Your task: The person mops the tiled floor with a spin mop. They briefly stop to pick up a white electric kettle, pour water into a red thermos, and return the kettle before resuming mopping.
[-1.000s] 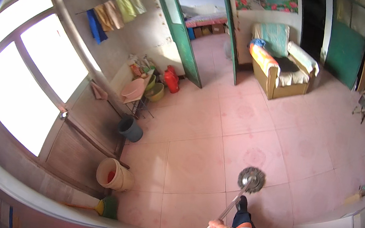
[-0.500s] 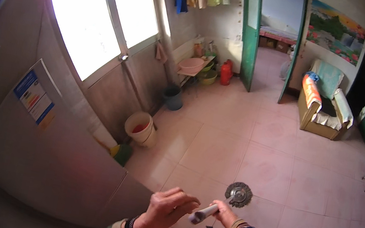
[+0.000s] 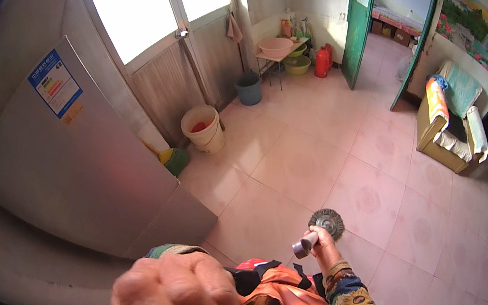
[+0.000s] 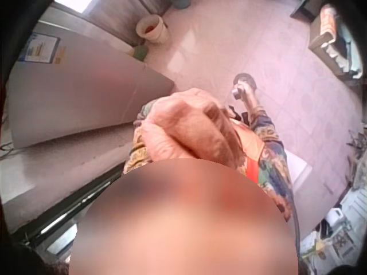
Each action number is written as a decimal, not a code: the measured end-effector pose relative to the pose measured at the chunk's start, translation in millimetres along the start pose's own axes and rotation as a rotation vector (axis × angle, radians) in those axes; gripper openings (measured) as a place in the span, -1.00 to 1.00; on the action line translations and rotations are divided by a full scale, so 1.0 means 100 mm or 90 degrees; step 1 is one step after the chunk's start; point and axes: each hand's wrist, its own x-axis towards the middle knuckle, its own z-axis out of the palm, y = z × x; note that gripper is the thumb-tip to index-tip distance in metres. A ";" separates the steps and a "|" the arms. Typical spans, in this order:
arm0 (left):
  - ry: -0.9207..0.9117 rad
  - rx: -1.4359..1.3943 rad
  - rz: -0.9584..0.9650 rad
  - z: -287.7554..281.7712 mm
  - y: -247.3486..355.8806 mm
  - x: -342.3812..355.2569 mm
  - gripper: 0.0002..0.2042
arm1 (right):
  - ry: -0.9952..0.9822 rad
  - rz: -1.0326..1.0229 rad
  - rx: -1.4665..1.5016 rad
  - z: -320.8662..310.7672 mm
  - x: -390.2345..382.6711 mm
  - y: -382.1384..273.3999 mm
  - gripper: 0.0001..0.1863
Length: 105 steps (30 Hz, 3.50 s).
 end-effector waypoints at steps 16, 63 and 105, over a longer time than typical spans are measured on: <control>0.015 0.000 0.044 0.36 -0.19 -0.15 -0.79 | 0.066 0.112 0.165 -0.33 0.49 0.29 -0.84; 0.037 0.017 0.030 0.48 -0.07 -0.29 -0.88 | 0.094 0.127 0.167 -0.29 0.61 0.55 -0.79; 0.502 0.418 -0.568 -0.51 -0.28 -1.69 -0.94 | 0.125 0.110 0.180 -0.28 0.77 0.85 -0.67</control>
